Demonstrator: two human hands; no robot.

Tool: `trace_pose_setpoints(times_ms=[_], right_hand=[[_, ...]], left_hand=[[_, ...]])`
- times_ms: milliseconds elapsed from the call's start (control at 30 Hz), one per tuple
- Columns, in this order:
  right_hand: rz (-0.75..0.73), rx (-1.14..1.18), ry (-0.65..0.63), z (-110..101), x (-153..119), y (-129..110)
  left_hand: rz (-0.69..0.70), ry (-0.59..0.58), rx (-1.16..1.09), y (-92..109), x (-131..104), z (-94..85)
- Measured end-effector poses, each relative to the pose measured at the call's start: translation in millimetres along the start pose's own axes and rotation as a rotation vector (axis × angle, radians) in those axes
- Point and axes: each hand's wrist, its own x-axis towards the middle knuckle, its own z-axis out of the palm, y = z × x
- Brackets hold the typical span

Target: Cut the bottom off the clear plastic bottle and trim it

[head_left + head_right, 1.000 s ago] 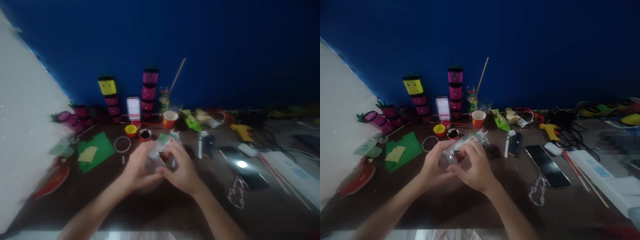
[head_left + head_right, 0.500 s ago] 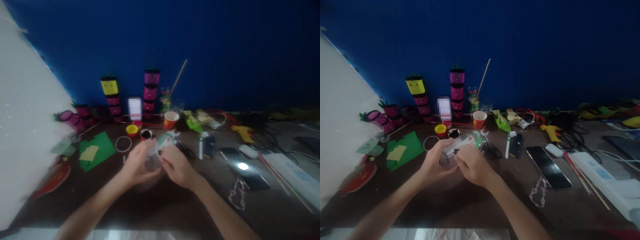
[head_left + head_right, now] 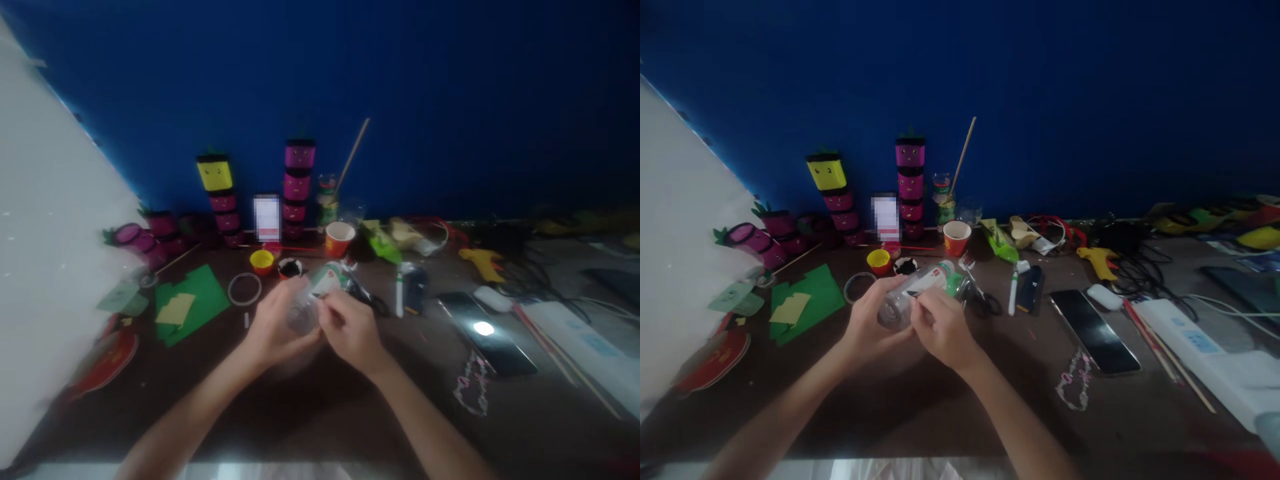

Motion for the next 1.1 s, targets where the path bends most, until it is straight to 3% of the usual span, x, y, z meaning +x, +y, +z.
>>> trace_pose_setpoints(times_ms=[233, 500, 700, 900, 1100], right_hand=[[0.095, 0.111, -0.064, 1, -1, 0], [-0.009, 0.007, -0.157, -4, 8, 3], [-0.056, 0.082, -0.106, -3, 7, 2], [0.063, 0.091, 0.007, 2, 2, 1], [0.126, 0.111, 0.026, 9, -2, 8]], left_hand=[[-0.002, 0.008, 0.042, -3, -5, -0.6], [0.053, -0.031, 0.071, 0, -6, 0.6], [0.058, -0.05, 0.077, 1, -4, 1.8], [0.047, -0.046, 0.063, -4, -5, 6.1], [0.031, -0.008, 0.061, -5, -8, 10.6]])
